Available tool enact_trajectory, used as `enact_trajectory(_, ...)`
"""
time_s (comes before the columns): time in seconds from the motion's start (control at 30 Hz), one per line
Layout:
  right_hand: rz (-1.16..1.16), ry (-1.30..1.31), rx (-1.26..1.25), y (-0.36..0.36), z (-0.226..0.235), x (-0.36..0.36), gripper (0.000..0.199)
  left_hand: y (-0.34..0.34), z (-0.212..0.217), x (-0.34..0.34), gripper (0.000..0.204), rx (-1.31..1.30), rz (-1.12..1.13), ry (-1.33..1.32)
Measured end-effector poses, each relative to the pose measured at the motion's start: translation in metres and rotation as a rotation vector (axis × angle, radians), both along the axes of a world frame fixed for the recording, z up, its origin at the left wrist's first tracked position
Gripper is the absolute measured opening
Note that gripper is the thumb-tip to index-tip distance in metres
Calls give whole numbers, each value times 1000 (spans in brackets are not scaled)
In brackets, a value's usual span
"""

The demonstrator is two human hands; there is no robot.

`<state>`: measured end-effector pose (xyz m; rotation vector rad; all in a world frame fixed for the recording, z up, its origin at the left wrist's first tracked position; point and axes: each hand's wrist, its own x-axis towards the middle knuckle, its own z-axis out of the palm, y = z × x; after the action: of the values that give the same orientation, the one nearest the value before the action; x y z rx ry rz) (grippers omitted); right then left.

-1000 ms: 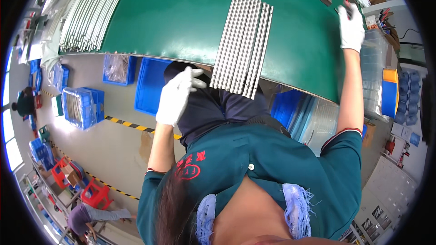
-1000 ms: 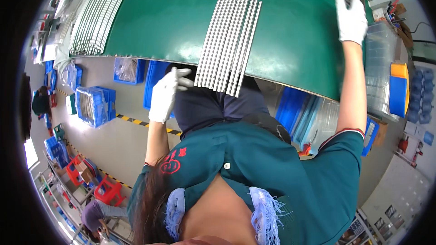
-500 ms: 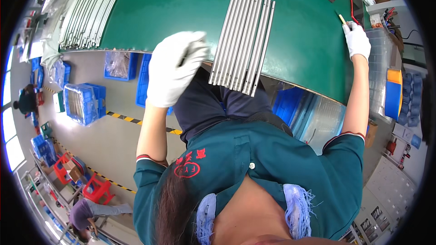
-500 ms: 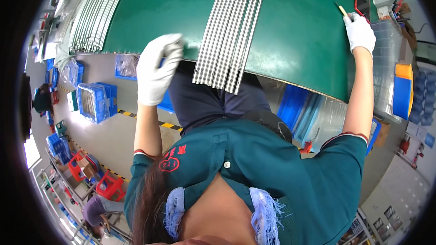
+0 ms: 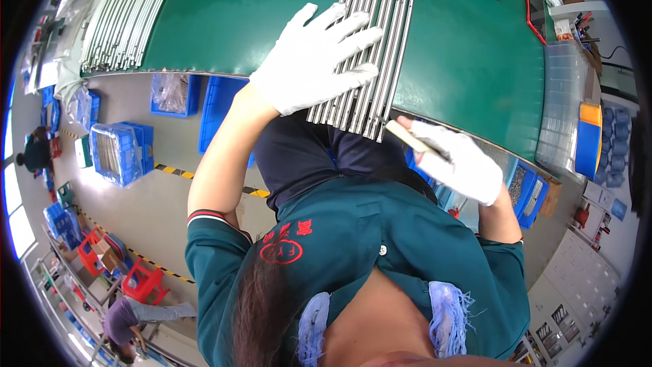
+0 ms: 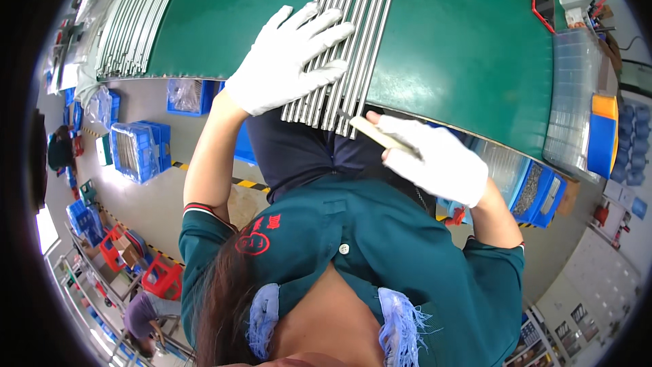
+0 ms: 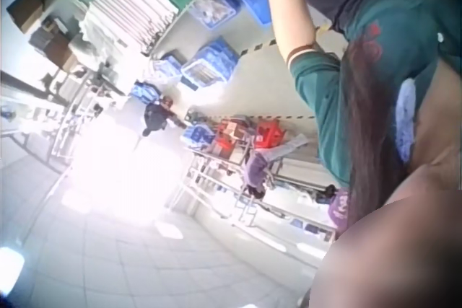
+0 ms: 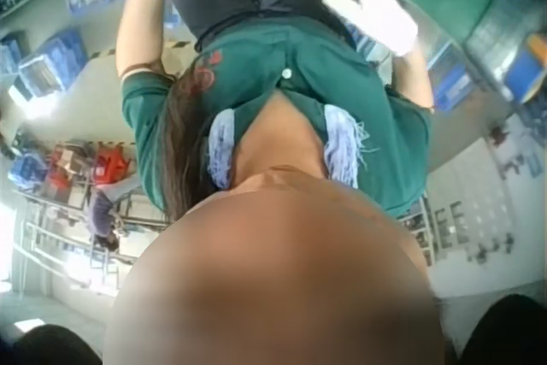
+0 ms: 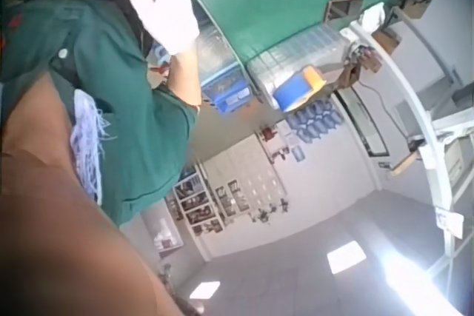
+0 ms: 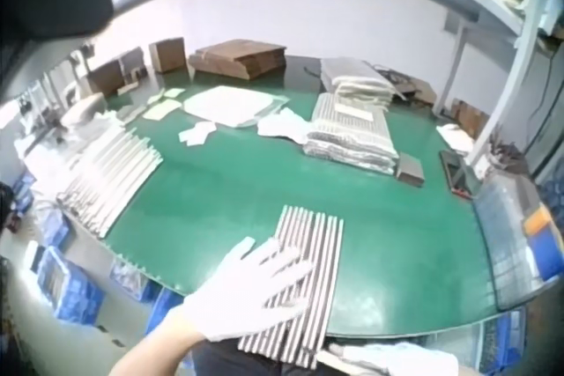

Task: Cleaning, organizing, and packing bundles of thin metal rods into plastic bags and sealing them with tape.

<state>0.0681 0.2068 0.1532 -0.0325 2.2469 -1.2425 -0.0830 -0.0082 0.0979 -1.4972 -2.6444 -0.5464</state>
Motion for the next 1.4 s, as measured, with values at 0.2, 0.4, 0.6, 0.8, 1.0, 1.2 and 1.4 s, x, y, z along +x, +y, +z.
enact_trajectory(0.2, 39, -21, 80, -17, -1, -1, 40, -10, -2, -6, 50, -10, -18, 35)
enact_trajectory(0.4, 144, 161, 232, -20, -7, -2, 37, -12, 2, -5, 50, 8, 2, 12)
enact_trajectory(0.6, 137, 328, 254, -24, -13, -4, 34, -12, -1, -5, 51, 16, 9, 28)
enact_trajectory(0.8, 198, 283, 334, -27, -9, -7, 38, -11, 0, -4, 50, 25, 15, 31)
enact_trajectory(1.0, 206, 436, 359, -27, -16, -2, 37, -11, 0, -5, 49, 36, 10, 34)
enact_trajectory(1.2, 281, 644, 586, -40, -10, 3, 43, -12, -3, -6, 49, 30, 5, 54)
enact_trajectory(1.4, 205, 743, 656, -39, -14, 6, 40, -12, -3, -7, 48, 34, 3, 92)
